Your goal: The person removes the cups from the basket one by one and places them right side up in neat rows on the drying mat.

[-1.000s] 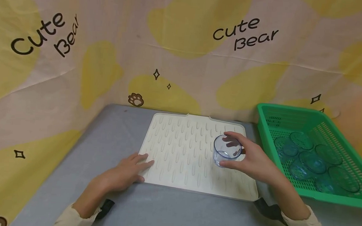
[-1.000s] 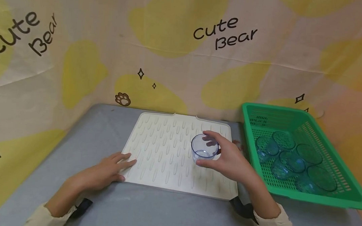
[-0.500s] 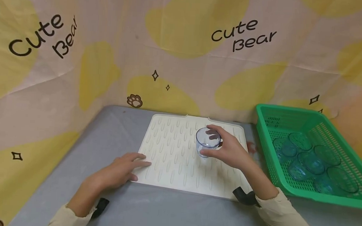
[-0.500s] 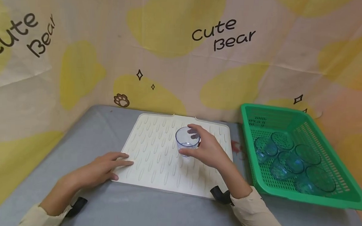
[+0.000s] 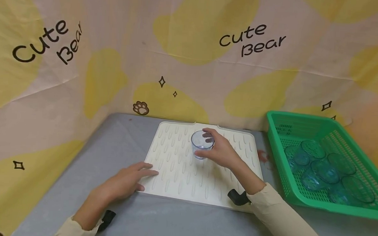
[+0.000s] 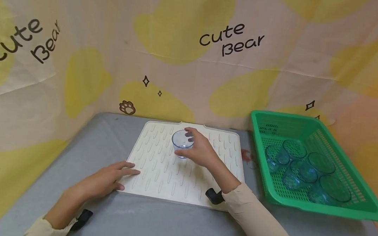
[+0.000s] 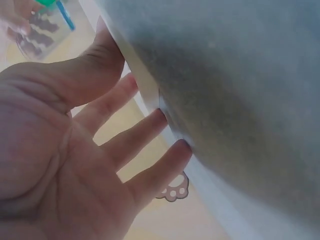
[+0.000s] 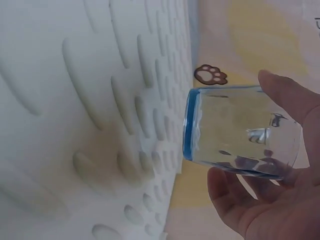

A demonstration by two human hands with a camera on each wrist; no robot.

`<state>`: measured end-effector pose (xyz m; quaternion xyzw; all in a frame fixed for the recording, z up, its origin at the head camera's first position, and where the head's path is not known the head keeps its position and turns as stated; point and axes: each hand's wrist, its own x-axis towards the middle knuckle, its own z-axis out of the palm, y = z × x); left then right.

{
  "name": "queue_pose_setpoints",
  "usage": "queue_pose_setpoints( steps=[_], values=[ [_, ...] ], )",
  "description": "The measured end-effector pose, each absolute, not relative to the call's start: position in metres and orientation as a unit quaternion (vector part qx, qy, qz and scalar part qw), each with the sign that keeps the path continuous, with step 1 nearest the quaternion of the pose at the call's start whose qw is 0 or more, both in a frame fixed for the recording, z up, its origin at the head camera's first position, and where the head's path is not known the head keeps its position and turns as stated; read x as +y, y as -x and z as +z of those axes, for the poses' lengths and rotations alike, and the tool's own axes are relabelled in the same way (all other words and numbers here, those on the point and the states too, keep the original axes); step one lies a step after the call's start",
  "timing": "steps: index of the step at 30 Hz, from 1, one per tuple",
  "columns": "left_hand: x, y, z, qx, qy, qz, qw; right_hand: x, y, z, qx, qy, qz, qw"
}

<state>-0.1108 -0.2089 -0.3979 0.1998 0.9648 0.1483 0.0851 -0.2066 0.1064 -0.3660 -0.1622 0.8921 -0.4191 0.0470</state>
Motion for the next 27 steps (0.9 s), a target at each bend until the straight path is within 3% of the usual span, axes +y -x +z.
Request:
queue_pose_setpoints(
  steps=[13, 27],
  values=[
    [-0.203, 0.115, -0.396, 0.975, -0.196, 0.091, 0.06, 0.076, 0.243, -0.375, 0.891, 0.146, -0.426, 0.062],
    [-0.2, 0.111, -0.396, 0.977, -0.184, 0.085, 0.072, 0.06, 0.259, -0.386, 0.889, 0.14, -0.431, 0.062]
  ],
)
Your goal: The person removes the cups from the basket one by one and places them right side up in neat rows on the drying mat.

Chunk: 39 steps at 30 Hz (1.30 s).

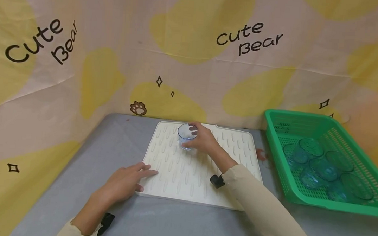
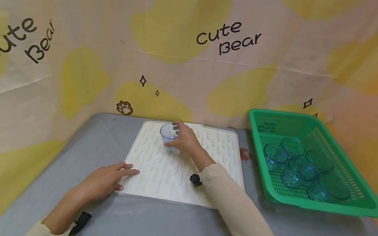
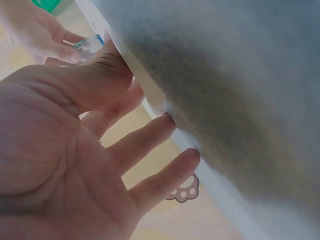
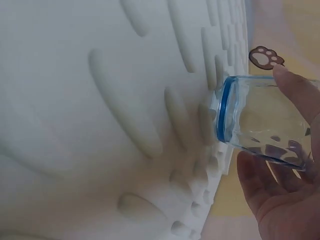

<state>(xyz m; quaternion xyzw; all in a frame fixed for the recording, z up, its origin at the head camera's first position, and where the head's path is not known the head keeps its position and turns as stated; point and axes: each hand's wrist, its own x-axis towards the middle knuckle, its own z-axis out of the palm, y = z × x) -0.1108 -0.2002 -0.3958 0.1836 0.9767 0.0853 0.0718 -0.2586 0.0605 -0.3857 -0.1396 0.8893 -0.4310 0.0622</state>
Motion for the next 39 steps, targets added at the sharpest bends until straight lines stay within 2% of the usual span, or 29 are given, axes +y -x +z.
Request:
queue_pose_setpoints(
  steps=[9, 26, 32, 39],
  values=[
    [-0.201, 0.114, -0.397, 0.978, -0.182, 0.075, 0.066, 0.057, 0.26, -0.386, 0.893, 0.136, -0.426, 0.054],
    [-0.203, 0.114, -0.399, 0.98, -0.167, 0.077, 0.07, 0.067, 0.258, -0.387, 0.869, 0.131, -0.47, 0.081],
    [-0.202, 0.111, -0.4, 0.98, -0.165, 0.081, 0.082, 0.093, 0.228, -0.375, 0.86, 0.127, -0.487, 0.085],
    [-0.201, 0.108, -0.397, 0.98, -0.166, 0.088, 0.07, 0.134, 0.173, -0.341, 0.887, 0.183, -0.424, 0.014]
  ],
)
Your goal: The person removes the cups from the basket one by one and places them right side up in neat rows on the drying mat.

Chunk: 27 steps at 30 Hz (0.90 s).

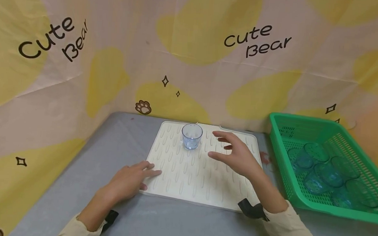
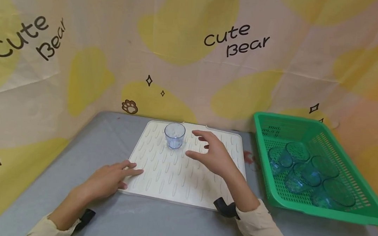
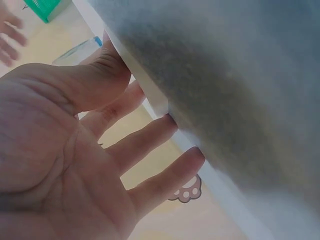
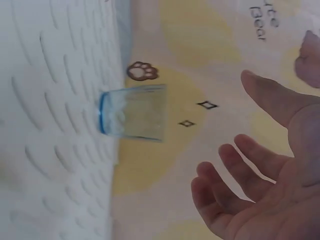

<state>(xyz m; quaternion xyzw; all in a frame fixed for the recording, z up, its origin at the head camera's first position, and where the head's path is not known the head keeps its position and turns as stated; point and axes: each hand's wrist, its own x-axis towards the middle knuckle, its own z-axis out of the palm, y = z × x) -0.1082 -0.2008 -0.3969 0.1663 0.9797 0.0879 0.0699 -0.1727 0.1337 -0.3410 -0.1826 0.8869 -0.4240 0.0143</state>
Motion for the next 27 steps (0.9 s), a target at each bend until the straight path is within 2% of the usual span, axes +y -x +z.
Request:
queue_pose_setpoints(
  steps=[7, 12, 19, 27],
  values=[
    [-0.201, 0.108, -0.398, 0.981, -0.167, 0.081, 0.061, 0.185, 0.131, -0.324, 0.921, 0.156, -0.356, -0.025],
    [-0.198, 0.109, -0.401, 0.978, -0.18, 0.086, 0.056, 0.242, 0.115, -0.321, 0.945, 0.112, -0.302, -0.055],
    [-0.197, 0.109, -0.401, 0.979, -0.19, 0.068, 0.041, 0.317, 0.117, -0.319, 0.959, 0.025, -0.273, -0.067],
    [-0.197, 0.106, -0.399, 0.978, -0.198, 0.06, 0.034, 0.353, 0.122, -0.327, 0.962, 0.004, -0.257, -0.088]
  ],
)
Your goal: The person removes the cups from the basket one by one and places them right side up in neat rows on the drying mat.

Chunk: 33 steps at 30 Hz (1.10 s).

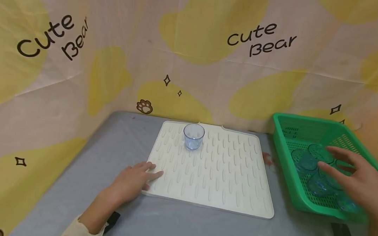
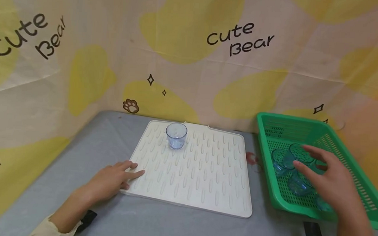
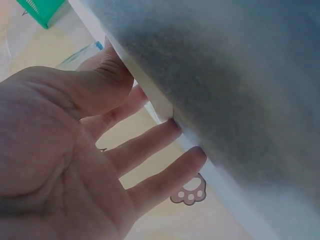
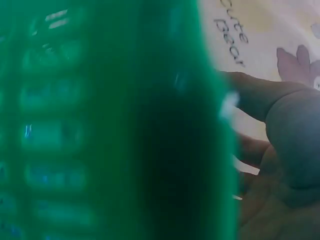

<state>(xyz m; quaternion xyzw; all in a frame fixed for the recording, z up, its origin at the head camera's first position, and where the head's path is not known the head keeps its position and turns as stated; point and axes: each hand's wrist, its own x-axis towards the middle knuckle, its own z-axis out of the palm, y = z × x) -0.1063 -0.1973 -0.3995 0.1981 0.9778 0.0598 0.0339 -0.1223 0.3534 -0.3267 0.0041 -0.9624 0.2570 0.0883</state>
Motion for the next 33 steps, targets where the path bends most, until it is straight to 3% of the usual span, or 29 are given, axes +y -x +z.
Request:
queue_pose_setpoints(
  steps=[33],
  values=[
    [-0.199, 0.11, -0.401, 0.976, -0.208, 0.053, 0.023, 0.384, 0.123, -0.34, -0.983, -0.003, 0.186, 0.009]
  ],
)
